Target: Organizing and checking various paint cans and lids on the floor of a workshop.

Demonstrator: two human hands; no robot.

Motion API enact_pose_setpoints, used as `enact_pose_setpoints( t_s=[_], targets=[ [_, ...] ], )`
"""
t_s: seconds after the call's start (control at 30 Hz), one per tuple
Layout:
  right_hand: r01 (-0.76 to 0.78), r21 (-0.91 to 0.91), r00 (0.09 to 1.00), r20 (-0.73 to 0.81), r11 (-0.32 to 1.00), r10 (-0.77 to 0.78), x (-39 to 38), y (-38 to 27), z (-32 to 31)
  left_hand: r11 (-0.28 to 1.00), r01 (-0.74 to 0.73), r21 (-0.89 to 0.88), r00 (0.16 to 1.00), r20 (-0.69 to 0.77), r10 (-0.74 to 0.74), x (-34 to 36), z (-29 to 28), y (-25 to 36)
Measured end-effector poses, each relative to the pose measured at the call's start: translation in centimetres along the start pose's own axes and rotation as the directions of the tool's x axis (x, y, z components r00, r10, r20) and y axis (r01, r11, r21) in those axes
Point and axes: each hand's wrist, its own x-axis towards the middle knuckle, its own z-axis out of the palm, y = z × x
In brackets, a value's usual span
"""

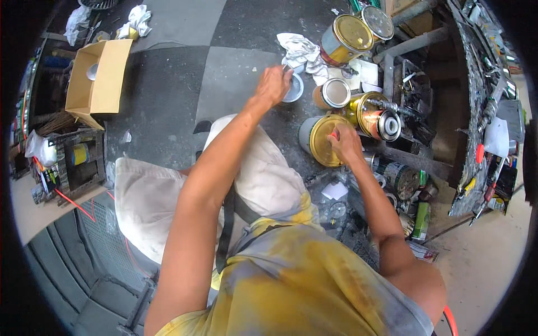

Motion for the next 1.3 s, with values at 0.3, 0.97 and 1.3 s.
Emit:
enact_pose_setpoints(
  t_s=[0.3,0.97,1.3],
  targets=[
    [-0.017,0.021,0.998,-0.056,1.0,0.018,-1.5,0.9,0.0,0.929,0.367,0.051,0.84,0.412,-0.354,-2.8,-3.7,-2.0],
    [0.278,-0.126,0.959,-0.027,0.952,-0.283,2.2,-4.2,-0.7,0.689,0.413,-0.596,0.91,0.308,-0.279,-13.1,11.7,-0.8],
    [0.291,-0.2,0.953,-0.024,0.936,-0.301,4.9,-7.7,-1.3,0.663,0.397,-0.635,0.918,0.282,-0.279,-11.2,9.6,-1.4]
  ],
)
